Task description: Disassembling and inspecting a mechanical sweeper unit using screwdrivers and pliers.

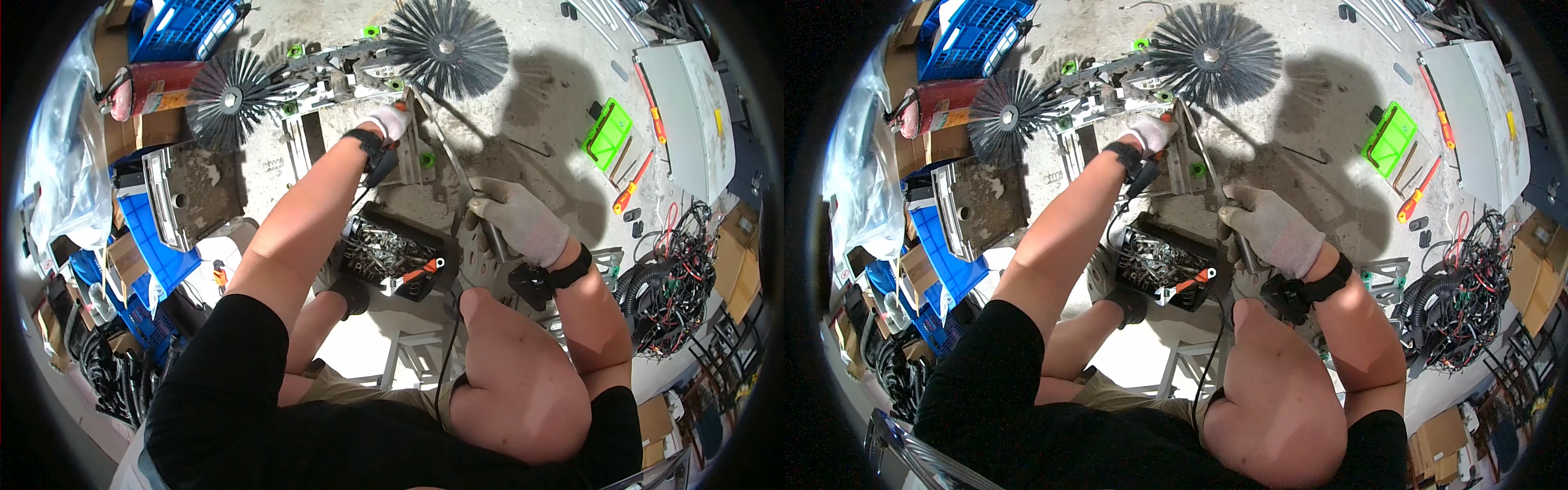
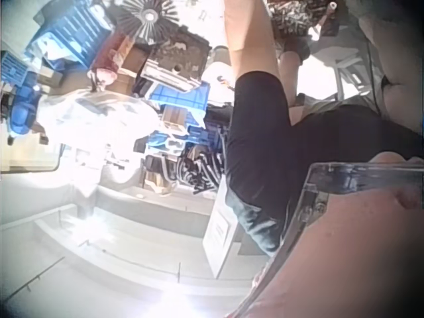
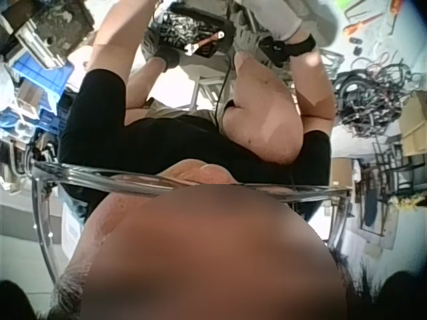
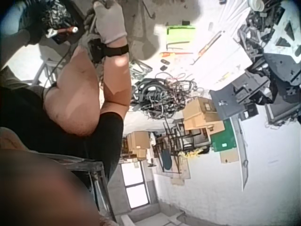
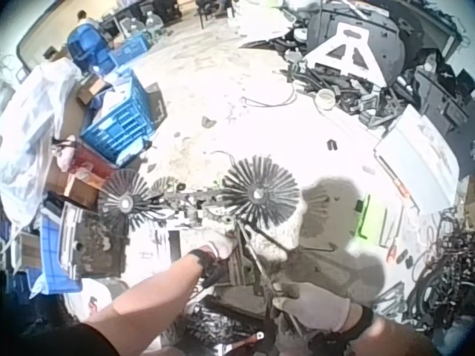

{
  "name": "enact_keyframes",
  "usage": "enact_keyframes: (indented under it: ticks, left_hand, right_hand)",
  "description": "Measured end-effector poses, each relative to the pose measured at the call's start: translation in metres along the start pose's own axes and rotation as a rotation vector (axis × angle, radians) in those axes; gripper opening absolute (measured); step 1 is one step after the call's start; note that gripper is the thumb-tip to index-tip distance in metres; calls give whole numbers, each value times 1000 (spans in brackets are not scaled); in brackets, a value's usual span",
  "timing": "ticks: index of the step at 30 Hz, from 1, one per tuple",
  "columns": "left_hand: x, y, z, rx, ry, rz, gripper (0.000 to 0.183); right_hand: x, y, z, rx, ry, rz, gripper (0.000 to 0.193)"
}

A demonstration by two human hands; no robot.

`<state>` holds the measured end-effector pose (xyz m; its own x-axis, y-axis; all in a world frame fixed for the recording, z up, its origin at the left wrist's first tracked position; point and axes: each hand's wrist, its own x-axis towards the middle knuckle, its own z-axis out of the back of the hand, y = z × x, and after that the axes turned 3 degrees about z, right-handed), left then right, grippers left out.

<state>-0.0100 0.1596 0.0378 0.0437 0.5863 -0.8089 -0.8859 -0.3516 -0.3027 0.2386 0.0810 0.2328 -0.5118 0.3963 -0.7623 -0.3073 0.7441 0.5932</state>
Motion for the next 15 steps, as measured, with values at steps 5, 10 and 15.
enact_keyframes:
  ticks: [5, 10, 15]
  left_hand:
    - [26, 27, -34, 116, -214, 8, 46]
    - [10, 29, -43, -136, -422, 64, 48]
    - [16, 42, -38, -212, -425, 13, 52]
  right_hand:
    - [6, -6, -1, -37, 35, 51, 29]
    - [3, -8, 2, 23, 47, 2, 40]
    - [6, -18, 7, -35, 3, 89, 34]
